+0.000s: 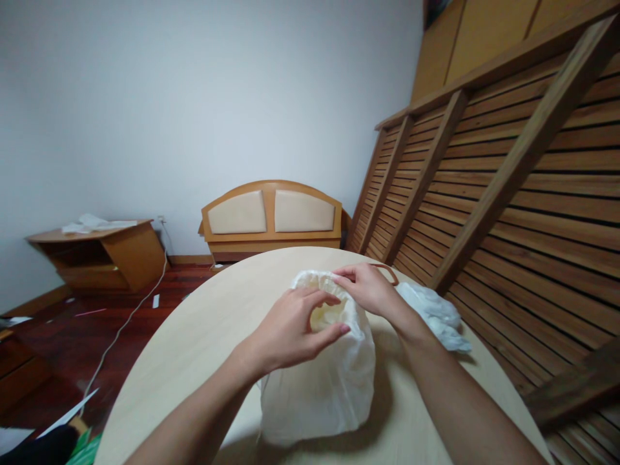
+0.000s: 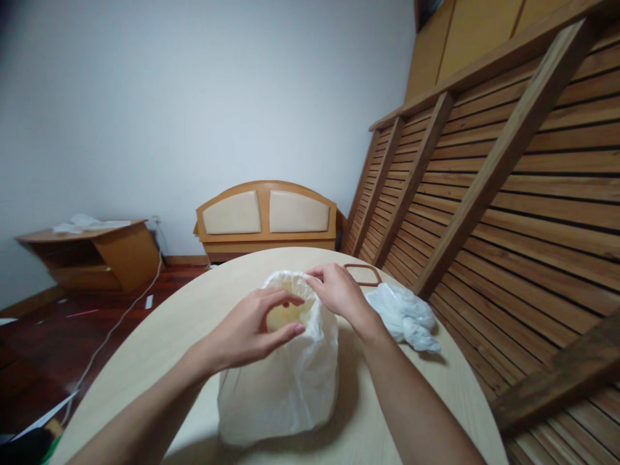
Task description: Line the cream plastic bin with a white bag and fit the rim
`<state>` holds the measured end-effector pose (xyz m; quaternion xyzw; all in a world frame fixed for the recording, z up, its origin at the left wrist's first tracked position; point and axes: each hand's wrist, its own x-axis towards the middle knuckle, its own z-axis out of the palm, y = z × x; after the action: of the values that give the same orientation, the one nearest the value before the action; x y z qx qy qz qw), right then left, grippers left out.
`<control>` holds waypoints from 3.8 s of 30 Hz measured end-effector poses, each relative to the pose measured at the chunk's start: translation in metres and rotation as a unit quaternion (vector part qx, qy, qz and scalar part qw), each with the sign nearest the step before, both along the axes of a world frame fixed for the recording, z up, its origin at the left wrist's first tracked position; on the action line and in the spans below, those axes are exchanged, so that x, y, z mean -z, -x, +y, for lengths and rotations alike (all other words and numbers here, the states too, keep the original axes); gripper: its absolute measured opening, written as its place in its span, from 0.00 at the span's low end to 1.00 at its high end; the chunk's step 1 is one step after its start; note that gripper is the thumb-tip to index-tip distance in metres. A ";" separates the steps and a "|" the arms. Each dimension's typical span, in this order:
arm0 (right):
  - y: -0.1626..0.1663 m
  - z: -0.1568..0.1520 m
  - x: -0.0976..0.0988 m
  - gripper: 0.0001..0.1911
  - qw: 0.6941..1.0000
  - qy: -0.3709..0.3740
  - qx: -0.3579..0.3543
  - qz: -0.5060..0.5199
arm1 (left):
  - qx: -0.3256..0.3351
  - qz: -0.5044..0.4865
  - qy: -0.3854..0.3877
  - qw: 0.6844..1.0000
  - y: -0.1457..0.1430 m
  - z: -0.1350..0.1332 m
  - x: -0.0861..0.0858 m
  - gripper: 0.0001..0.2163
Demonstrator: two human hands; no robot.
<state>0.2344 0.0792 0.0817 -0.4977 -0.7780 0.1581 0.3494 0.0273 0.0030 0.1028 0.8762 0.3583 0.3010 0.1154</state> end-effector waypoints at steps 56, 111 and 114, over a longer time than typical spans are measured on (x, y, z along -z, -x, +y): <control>0.011 -0.054 0.101 0.33 0.976 -0.186 0.020 0.110 | -0.153 -0.118 -0.050 0.980 0.023 0.017 0.151 0.47; -0.003 -0.048 0.109 0.39 0.971 -0.217 -0.094 0.042 | -0.119 -0.150 -0.151 0.970 0.035 0.021 0.138 0.36; -0.005 -0.048 0.107 0.33 0.969 -0.225 -0.090 0.050 | -0.119 -0.144 -0.164 0.969 0.039 0.022 0.136 0.33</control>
<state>0.2398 0.0313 -0.0253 -0.3257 -0.8170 0.0347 0.4746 -0.0116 0.0255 -0.0329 0.7814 0.3856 0.4904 -0.0158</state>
